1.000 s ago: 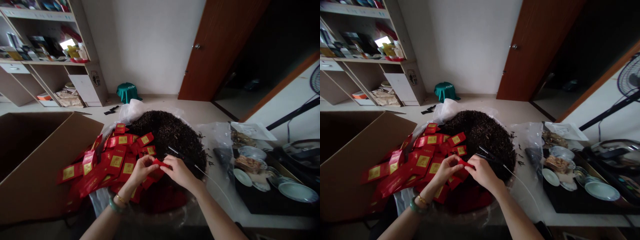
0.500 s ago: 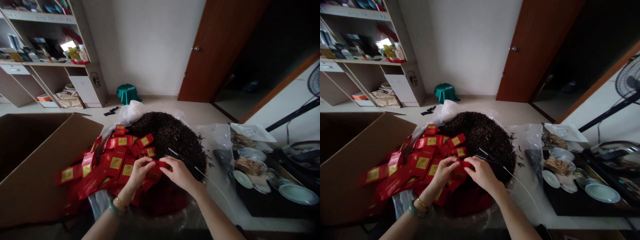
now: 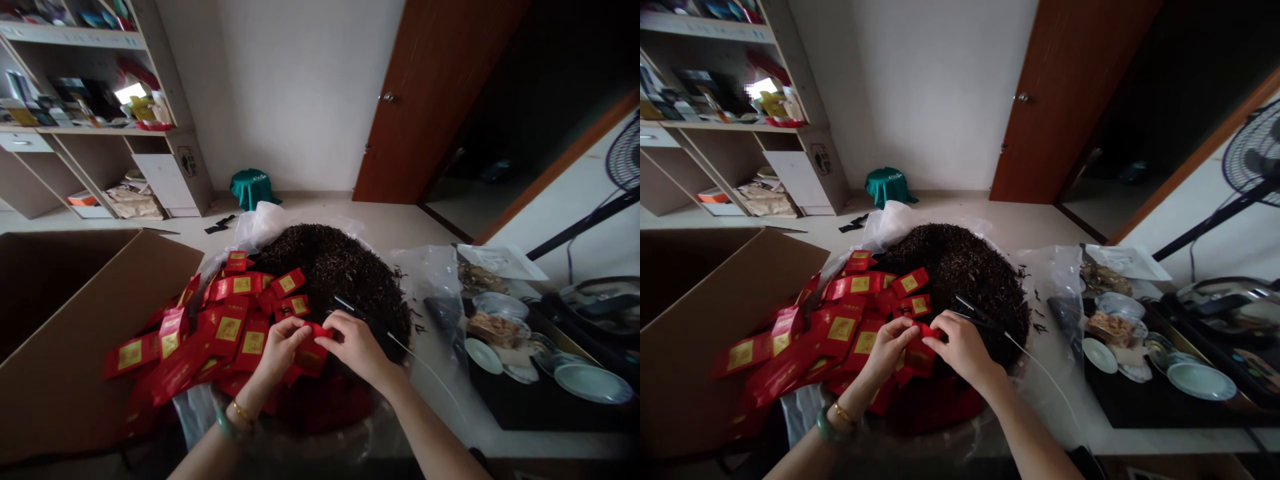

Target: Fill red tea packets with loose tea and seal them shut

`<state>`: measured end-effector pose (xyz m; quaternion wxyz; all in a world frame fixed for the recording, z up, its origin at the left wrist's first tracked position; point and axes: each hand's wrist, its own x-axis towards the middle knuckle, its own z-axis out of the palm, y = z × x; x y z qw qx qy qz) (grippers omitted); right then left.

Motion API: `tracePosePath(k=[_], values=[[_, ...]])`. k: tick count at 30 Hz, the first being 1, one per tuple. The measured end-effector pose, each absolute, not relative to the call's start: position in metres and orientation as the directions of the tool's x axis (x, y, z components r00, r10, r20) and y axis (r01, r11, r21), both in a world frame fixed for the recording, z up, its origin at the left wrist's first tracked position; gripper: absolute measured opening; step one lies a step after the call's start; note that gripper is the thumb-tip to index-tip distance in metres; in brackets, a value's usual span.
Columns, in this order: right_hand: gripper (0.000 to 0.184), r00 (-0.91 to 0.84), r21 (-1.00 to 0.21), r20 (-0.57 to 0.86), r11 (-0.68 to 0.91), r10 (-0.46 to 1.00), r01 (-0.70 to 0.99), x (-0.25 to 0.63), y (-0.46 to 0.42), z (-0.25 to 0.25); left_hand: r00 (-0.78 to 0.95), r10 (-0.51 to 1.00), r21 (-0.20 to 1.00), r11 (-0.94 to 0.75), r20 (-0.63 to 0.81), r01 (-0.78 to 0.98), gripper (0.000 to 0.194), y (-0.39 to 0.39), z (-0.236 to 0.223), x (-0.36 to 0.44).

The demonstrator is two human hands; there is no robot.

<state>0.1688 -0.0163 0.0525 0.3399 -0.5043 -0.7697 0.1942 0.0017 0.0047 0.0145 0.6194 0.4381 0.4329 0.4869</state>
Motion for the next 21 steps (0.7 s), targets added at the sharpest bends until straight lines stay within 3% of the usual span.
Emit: tracePosePath(k=[3,5,7,13,16,21], values=[[0.019,-0.072,-0.799,0.325,0.314,0.943,0.513,0.166,-0.014,0.045,0.104,0.989,0.961,0.126,-0.103,-0.247,0.038,0.004,0.015,0.001],[0.025,-0.031,-0.861,0.254,0.24,0.967,0.449,0.166,-0.012,0.044,0.086,0.99,0.957,0.131,-0.112,-0.26,0.038,0.004,0.016,0.001],[0.017,-0.049,-0.877,0.221,0.221,0.974,0.428,0.167,-0.01,0.044,0.072,0.99,0.952,0.136,-0.121,-0.276,0.038,0.003,0.016,0.001],[0.014,-0.068,-0.864,0.279,0.282,0.958,0.416,0.167,-0.01,0.046,0.19,0.979,0.965,0.122,-0.077,-0.234,0.036,0.004,0.014,0.002],[0.018,-0.072,-0.854,0.307,0.308,0.949,0.42,0.166,-0.011,0.045,0.166,0.985,0.977,0.078,-0.045,-0.199,0.035,0.005,0.01,0.003],[0.011,-0.12,-0.716,0.527,0.516,0.841,0.471,0.164,-0.013,0.046,0.17,0.985,0.994,0.023,-0.005,-0.103,0.042,0.003,0.004,0.003]])
